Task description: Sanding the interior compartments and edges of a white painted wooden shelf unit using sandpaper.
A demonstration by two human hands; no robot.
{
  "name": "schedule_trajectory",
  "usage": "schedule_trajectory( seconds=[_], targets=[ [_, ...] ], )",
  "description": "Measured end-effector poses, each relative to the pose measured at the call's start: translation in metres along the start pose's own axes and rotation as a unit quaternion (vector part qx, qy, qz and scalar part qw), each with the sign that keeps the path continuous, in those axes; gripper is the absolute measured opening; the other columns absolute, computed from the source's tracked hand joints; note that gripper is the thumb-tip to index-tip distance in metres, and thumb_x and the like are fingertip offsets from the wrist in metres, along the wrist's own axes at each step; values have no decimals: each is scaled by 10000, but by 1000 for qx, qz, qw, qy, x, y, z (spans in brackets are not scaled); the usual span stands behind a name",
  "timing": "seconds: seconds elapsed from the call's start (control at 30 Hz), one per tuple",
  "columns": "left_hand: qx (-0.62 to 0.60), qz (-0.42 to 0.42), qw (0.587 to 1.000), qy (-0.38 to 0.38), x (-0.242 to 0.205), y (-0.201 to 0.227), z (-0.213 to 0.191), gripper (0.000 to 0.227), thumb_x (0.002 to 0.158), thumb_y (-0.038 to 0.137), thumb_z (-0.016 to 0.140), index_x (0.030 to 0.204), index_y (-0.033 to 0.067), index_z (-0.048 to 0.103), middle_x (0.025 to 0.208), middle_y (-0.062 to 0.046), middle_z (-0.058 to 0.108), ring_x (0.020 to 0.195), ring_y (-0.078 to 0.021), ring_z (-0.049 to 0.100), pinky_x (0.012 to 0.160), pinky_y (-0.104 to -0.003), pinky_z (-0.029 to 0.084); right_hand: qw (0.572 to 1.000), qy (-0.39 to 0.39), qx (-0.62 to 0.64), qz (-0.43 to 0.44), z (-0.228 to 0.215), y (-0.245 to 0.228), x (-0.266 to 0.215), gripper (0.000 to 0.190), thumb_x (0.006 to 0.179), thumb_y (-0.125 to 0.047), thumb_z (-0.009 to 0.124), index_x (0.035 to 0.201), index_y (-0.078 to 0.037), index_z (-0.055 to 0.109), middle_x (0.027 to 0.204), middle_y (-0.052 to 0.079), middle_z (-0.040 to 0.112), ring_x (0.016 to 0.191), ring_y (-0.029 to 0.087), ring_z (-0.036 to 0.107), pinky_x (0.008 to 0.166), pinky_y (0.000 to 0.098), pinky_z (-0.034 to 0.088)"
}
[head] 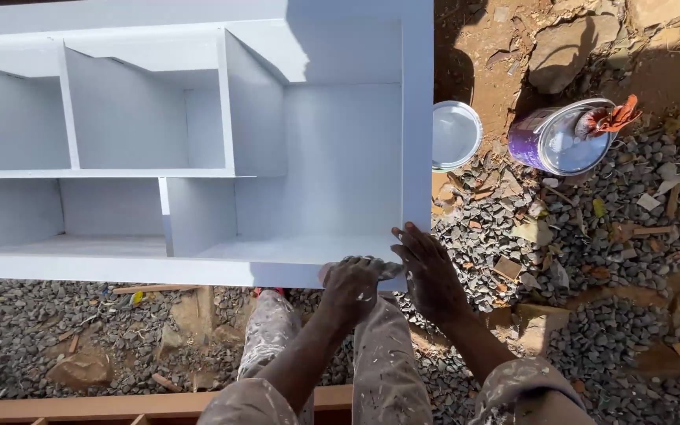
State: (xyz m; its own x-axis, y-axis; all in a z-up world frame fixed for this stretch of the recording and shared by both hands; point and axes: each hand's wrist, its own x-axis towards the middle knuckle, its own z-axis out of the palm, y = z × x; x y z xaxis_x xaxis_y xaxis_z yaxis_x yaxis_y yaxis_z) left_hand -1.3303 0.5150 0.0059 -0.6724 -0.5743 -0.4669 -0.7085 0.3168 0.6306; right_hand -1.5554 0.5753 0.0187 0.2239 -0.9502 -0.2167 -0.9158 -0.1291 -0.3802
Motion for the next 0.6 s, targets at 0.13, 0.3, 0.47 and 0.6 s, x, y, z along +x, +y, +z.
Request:
schedule_trajectory(
  seconds=[0.13,0.3,0.47,0.6],
  targets=[
    [-7,18,1000,-2,6,-4,-15,189,777,32,643,959,75,665,791,-129,684,802,-378,694,687,-470,560,995,-6,55,86,4,6,14,567,719,-51,632,1259,-223,637,1427,-57,582,1455,191,443,1179,374,375],
    [91,-150,984,-31,-109,-186,-155,237,812,117,602,1027,130,699,904,-115,746,978,-370,708,843,-489,553,996,-26,-79,27,-8,-34,21,509,686,-176,771,1183,-179,658,1323,36,623,1445,331,432,1196,450,380],
    [98,-172,980,-20,-44,-84,-89,268,983,71,622,1198,183,738,1129,-36,777,830,-202,768,963,-600,554,987,-64,134,63,14,-63,18,701,730,-18,816,1373,-3,537,1211,159,670,1104,318,624,1029,432,500],
    [-26,-130,991,23,-10,20,-46,282,959,-27,663,718,103,729,663,-34,738,561,-134,673,1108,-603,404,967,-87,186,154,21,-69,21,591,786,-36,766,1345,-21,574,1223,155,683,1155,325,625,1084,439,474]
  ],
)
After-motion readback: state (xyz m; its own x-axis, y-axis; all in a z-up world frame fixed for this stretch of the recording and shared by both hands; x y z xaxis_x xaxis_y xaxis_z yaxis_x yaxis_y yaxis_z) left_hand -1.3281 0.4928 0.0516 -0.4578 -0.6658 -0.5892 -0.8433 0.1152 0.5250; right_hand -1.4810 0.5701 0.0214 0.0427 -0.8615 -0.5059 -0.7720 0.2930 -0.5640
